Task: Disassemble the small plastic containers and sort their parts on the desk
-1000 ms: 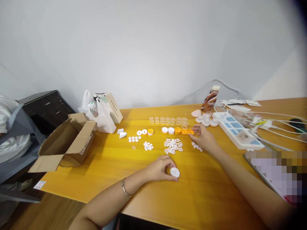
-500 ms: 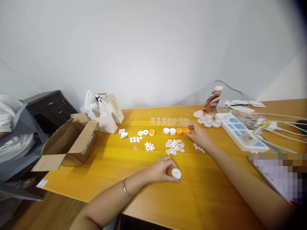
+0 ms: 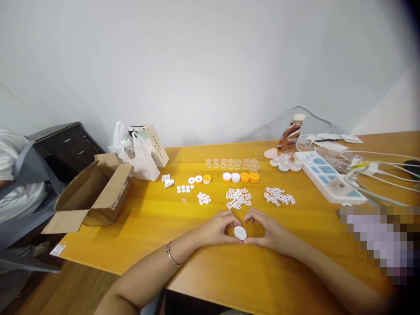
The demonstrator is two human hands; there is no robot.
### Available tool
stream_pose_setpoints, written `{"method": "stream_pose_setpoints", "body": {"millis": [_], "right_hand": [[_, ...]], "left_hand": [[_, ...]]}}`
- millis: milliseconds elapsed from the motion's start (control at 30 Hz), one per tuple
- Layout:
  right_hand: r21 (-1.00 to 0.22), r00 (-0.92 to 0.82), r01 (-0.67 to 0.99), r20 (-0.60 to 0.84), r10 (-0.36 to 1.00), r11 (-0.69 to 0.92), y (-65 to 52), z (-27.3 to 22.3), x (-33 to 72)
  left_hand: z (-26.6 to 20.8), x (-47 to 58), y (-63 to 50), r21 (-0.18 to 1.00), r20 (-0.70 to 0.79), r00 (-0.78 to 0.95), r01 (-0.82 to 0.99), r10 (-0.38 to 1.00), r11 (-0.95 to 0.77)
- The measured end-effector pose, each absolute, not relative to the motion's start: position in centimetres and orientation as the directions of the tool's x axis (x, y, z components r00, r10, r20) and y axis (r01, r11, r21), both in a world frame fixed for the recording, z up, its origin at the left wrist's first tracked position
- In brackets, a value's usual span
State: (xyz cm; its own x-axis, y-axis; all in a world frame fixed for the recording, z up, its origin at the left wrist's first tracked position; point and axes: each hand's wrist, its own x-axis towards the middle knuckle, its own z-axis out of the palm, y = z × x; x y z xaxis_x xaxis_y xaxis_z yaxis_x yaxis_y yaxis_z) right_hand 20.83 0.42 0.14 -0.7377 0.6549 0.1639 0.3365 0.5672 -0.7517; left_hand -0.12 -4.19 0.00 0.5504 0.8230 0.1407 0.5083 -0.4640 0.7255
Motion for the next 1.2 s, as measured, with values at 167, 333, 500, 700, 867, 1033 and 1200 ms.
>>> {"method": "stream_pose_setpoints", "body": {"millis": [167, 333, 500, 700, 867, 1033, 1200], "right_hand": [[-0.731, -0.758, 0.335, 0.166, 0.631, 0.595, 0.1, -0.1, 20.4], [-0.708, -0.758, 0.347, 0.174, 0.629, 0.615, 0.3, -0.2, 20.1], [-0.697, -0.789, 0.320, 0.178, 0.588, 0.642, 0.3, -0.8, 20.4], [-0.666, -0.802, 0.324, 0.183, 0.568, 0.672, 0.3, -1.0, 20.4], [-0.662, -0.809, 0.318, 0.184, 0.559, 0.678, 0.2, -0.7, 20.2], [-0.649, -0.814, 0.319, 0.186, 0.551, 0.691, 0.2, -0.7, 20.2], [-0.646, -0.810, 0.330, 0.180, 0.558, 0.688, 0.1, -0.6, 20.3]], "left_hand": [[0.0, -0.2, -4.1, 0.727, 0.149, 0.549, 0.502, 0.822, -0.467], [0.0, 0.0, -4.2, 0.749, 0.098, 0.505, 0.530, 0.857, -0.398], [0.7, -0.2, -4.4, 0.780, 0.075, 0.498, 0.510, 0.864, -0.362], [0.7, -0.1, -4.4, 0.775, 0.092, 0.510, 0.502, 0.855, -0.383], [0.7, 0.6, -4.5, 0.661, 0.067, 0.474, 0.638, 0.878, -0.395], [0.7, 0.6, -5.0, 0.383, 0.125, 0.587, 0.715, 0.800, -0.585], [0.1, 0.5, -5.5, 0.065, 0.145, 0.708, 0.691, 0.692, -0.720]]}}
